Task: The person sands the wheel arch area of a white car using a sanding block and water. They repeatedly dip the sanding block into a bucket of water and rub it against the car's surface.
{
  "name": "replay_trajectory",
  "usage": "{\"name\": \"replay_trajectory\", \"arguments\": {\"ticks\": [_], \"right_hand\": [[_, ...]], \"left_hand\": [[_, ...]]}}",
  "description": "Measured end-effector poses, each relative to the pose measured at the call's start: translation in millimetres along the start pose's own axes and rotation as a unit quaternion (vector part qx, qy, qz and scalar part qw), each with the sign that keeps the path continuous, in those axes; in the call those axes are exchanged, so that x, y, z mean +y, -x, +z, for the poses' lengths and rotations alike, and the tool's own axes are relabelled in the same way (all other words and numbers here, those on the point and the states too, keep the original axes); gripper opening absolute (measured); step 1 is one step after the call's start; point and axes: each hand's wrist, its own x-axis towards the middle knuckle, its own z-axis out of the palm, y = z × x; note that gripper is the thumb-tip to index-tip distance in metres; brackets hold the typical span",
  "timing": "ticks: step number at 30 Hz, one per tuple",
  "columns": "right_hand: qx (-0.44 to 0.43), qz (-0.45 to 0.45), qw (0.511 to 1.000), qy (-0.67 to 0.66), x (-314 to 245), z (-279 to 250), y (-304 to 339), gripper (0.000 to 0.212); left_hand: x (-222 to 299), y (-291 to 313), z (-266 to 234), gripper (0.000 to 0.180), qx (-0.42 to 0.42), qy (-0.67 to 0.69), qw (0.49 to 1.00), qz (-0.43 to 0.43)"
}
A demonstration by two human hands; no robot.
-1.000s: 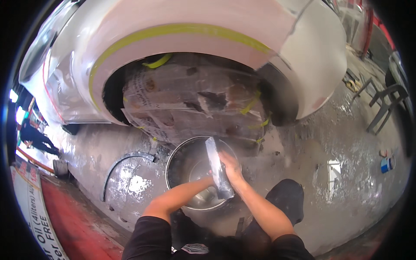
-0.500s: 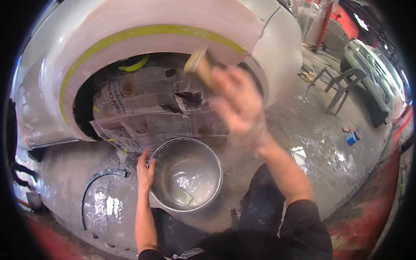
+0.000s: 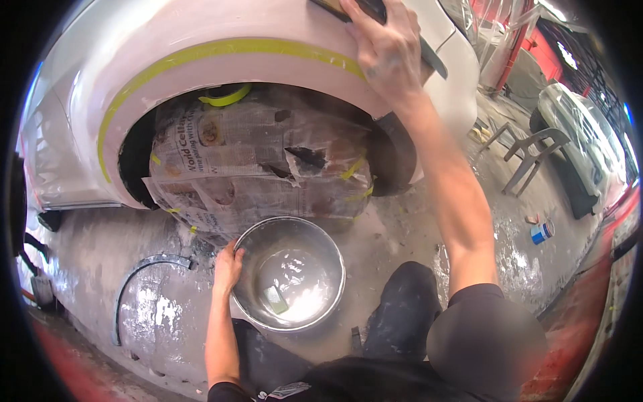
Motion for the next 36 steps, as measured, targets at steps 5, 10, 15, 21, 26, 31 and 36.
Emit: {"name": "replay_trajectory", "arguments": {"ticks": [5, 10, 15, 21, 26, 31, 36], "right_hand": [[-0.012, -0.045, 0.999, 0.015, -23.3, -12.1, 53.8, 0.050], [-0.016, -0.036, 0.999, -0.023, -21.8, 7.6, -21.4, 0.046], [-0.027, -0.095, 0.995, 0.004, -28.0, -8.2, 25.8, 0.045], [0.004, -0.137, 0.991, -0.013, -26.8, 21.6, -23.6, 0.052], [-0.020, -0.151, 0.988, 0.015, -35.8, 11.8, -15.0, 0.047], [-0.010, -0.136, 0.991, -0.013, -48.0, 19.5, -15.3, 0.048], [-0.028, -0.149, 0.988, -0.004, -56.8, 25.4, -46.0, 0.049]], "left_hand": [[6.1, -7.4, 4.2, 0.037, -0.017, -0.007, 1.000, -0.013], [6.2, -3.2, 0.1, 0.035, -0.009, 0.005, 1.000, -0.010], [7.4, -6.8, 5.2, 0.035, 0.002, 0.024, 1.000, 0.014], [7.1, 0.5, 2.3, 0.033, 0.013, 0.030, 0.999, -0.009], [8.8, -8.0, 7.1, 0.031, 0.009, 0.056, 0.998, 0.005], [7.1, 0.4, -4.9, 0.031, 0.015, 0.069, 0.997, 0.002], [-9.4, -6.0, 12.0, 0.032, 0.027, 0.077, 0.997, 0.011]]}}
